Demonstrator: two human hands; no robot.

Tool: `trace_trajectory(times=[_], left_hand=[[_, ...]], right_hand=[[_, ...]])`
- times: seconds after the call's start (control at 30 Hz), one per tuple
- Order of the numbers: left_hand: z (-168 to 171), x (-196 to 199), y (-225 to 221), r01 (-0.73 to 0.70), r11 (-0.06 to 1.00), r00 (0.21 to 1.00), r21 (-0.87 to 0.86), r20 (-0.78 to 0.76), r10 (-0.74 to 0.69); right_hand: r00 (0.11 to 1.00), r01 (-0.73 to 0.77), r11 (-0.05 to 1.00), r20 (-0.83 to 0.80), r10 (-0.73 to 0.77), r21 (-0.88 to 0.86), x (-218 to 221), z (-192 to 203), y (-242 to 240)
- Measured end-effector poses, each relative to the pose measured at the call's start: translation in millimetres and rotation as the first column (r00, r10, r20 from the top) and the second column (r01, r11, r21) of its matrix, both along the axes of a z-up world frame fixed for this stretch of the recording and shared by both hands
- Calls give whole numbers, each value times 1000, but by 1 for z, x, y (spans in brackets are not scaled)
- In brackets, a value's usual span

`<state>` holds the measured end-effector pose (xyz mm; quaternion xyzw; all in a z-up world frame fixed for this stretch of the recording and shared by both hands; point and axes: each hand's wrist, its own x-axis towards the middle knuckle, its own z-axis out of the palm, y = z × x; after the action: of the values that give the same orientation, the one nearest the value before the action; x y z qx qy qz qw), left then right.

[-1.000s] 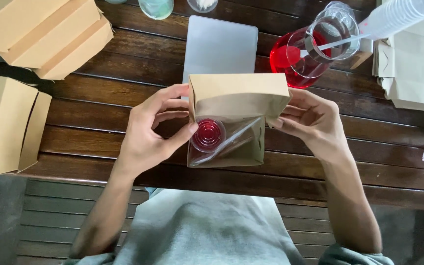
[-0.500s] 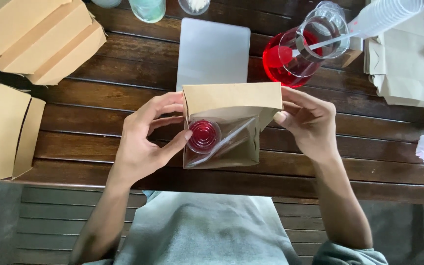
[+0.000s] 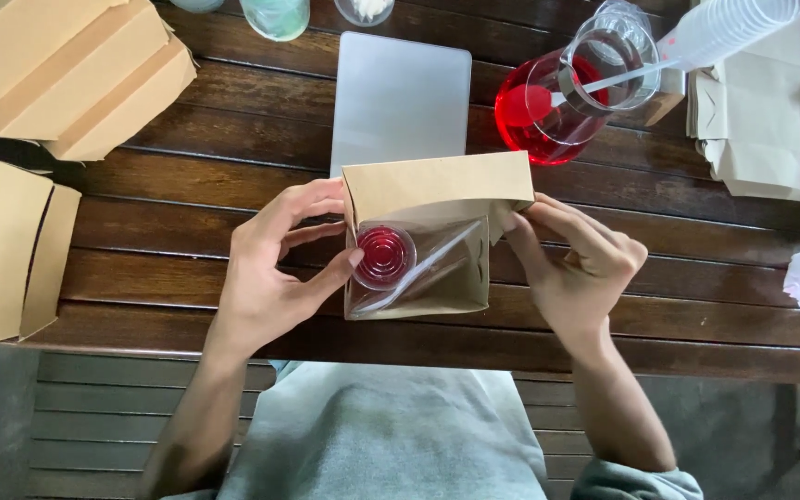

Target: Packaging a small container of liquid into a plastic bag and then into a cardboard box for an order.

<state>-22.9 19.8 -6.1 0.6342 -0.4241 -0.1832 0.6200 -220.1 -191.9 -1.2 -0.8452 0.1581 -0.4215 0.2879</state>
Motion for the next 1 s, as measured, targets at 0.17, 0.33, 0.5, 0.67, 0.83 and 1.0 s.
trace_trajectory(times=[0.17,0.33,0.5,0.67,0.83,1.0], left_hand=[[2,-2,1,-16,1000,1000,-6,12,16],[5,-3,1,-18,1000,999,-8,37,18],[4,-1,1,-7,1000,999,-17,41,7],[6,1,1,-8,1000,998,-26,62,10],[9,0,4,-13,995,997,103,78,5],[12,7,7,35,992,980,120,189,-57]], right_hand=[[993,117,974,-7,-121,-192,5,-1,8],[982,179,964,-28,-188,-195,12,9,17],[964,246,939,-43,-263,-239,19,3,13],[965,237,938,-52,-258,-253,21,7,15],[980,72,980,-169,-105,-188,17,19,16],[976,125,991,-172,-133,-55,8,11,13]])
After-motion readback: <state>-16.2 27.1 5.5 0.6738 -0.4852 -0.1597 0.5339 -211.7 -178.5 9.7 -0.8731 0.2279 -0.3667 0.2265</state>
